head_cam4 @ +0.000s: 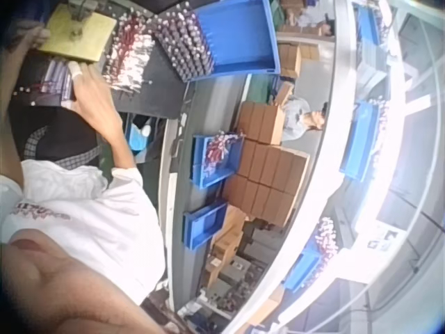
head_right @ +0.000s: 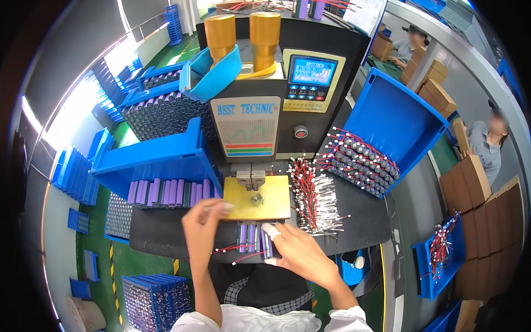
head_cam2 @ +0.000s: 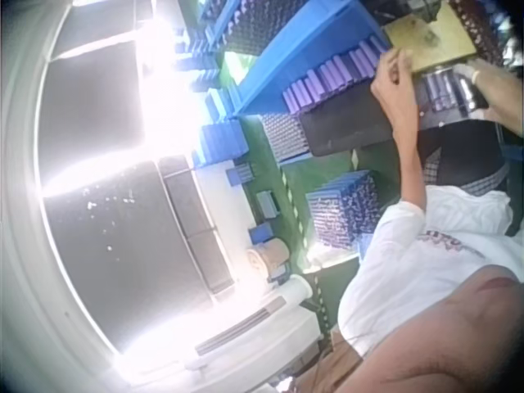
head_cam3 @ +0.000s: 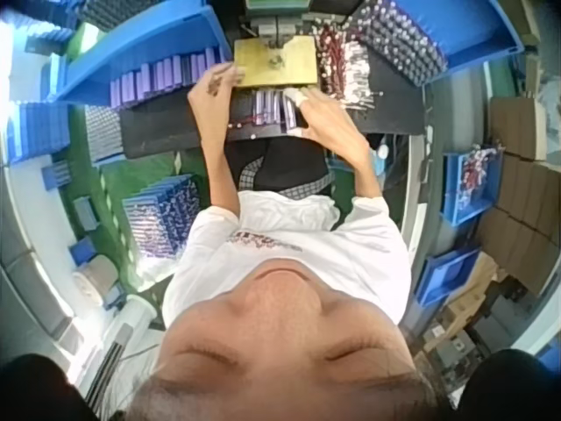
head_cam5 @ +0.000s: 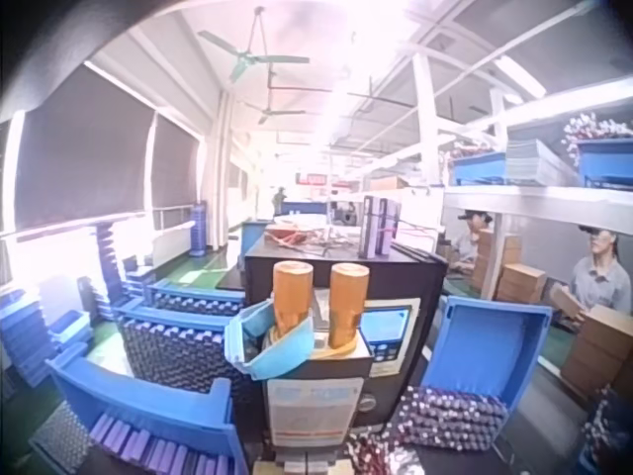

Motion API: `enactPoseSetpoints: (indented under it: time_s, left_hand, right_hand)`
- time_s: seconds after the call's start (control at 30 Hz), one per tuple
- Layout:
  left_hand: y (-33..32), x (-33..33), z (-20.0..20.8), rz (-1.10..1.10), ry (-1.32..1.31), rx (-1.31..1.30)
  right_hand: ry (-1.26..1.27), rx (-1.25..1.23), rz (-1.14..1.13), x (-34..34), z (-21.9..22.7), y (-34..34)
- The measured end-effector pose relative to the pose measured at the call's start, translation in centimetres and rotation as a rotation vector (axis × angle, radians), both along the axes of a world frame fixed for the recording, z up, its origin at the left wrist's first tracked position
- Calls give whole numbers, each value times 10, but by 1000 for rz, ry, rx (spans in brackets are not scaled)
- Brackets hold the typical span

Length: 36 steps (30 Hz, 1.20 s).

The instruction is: Assembling electronic components using a manual press at a production station.

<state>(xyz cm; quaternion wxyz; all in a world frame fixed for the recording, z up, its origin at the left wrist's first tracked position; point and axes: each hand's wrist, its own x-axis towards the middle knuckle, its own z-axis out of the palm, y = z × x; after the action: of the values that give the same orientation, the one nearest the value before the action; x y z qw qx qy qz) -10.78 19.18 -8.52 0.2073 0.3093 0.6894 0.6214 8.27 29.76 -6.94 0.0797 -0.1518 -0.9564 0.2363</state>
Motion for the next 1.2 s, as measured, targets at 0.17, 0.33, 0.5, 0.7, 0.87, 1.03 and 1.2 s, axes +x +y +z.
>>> enactPoseSetpoints:
  time_s: [0.17, 0.33, 0.5, 0.7, 0.87, 1.03, 1.2]
  left_hand:
    - [-5, -28, -28, 109, 759, -244]
    - [1, -40, -45, -9, 924, -316]
    - [-4, -47, -43, 12, 1017, -271]
    - [-13, -29, -22, 196, 341, 140]
    - [7, -1, -10, 13, 67, 144]
    - [27, 19, -17, -47, 281, 94]
    - [35, 23, -21, -72, 318, 91]
  right_hand:
    - [16, -25, -20, -11, -45, -7]
    - [46, 55, 8, -17, -51, -13]
    - [275, 66, -213, 6, -39, -12]
    - [218, 318, -443, 59, -35, 10]
    - [155, 384, -348, 65, -47, 17]
    - [386, 255, -505, 60, -40, 17]
    - [519, -51, -841, 53, -41, 22]
